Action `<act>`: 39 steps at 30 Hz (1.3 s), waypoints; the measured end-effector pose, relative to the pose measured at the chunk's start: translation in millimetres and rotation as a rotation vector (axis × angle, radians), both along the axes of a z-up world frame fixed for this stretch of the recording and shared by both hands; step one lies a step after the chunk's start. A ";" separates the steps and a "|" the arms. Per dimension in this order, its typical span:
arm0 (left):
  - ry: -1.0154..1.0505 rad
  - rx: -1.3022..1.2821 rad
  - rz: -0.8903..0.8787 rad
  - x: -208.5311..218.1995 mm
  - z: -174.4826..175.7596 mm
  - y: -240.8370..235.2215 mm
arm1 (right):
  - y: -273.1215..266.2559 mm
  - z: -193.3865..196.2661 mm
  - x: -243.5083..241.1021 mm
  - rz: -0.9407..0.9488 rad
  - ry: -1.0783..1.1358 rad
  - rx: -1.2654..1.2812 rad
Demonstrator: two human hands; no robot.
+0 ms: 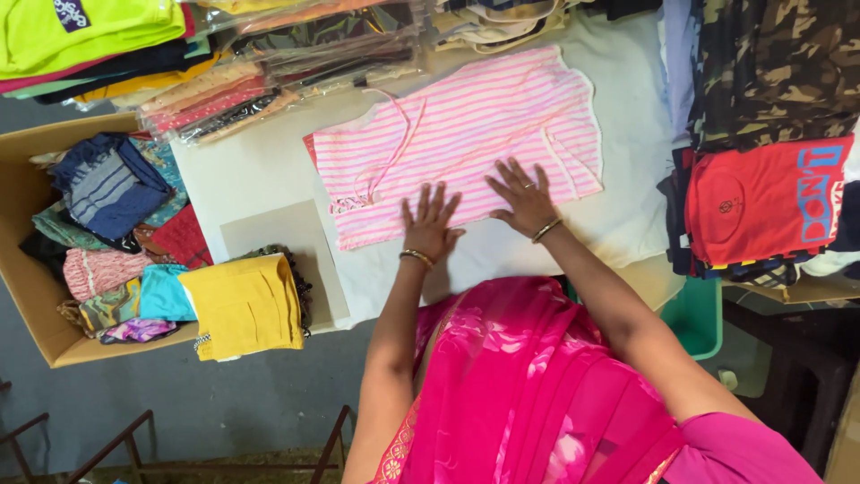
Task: The person folds a lime green t-shirt and a pink striped top on a white table. They smooth the fabric, fold the sleeves and sides, and stack the finished items on a pile of other folded clothes.
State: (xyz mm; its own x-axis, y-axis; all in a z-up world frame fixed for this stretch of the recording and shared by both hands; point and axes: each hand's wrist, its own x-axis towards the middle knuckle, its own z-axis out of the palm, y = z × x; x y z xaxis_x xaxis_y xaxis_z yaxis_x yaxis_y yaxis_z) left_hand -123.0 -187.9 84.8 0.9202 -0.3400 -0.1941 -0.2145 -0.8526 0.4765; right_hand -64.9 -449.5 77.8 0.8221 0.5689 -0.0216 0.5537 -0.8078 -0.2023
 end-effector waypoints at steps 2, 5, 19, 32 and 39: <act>0.063 0.059 0.077 -1.5 0.6 16.9 | -17.2 6.1 7.9 -0.025 0.097 0.092; -0.160 0.182 0.106 -19.4 -28.3 51.5 | -59.2 13.2 10.1 0.015 0.103 0.150; -0.268 0.158 0.210 -31.4 -36.6 101.4 | -105.3 16.9 11.0 0.002 -0.128 0.114; -0.085 0.092 0.422 -57.4 9.2 92.1 | -104.6 46.7 -18.1 0.037 -0.002 0.185; -0.477 -0.311 0.506 74.8 -3.6 49.2 | -65.3 53.3 4.3 -0.011 -0.073 0.309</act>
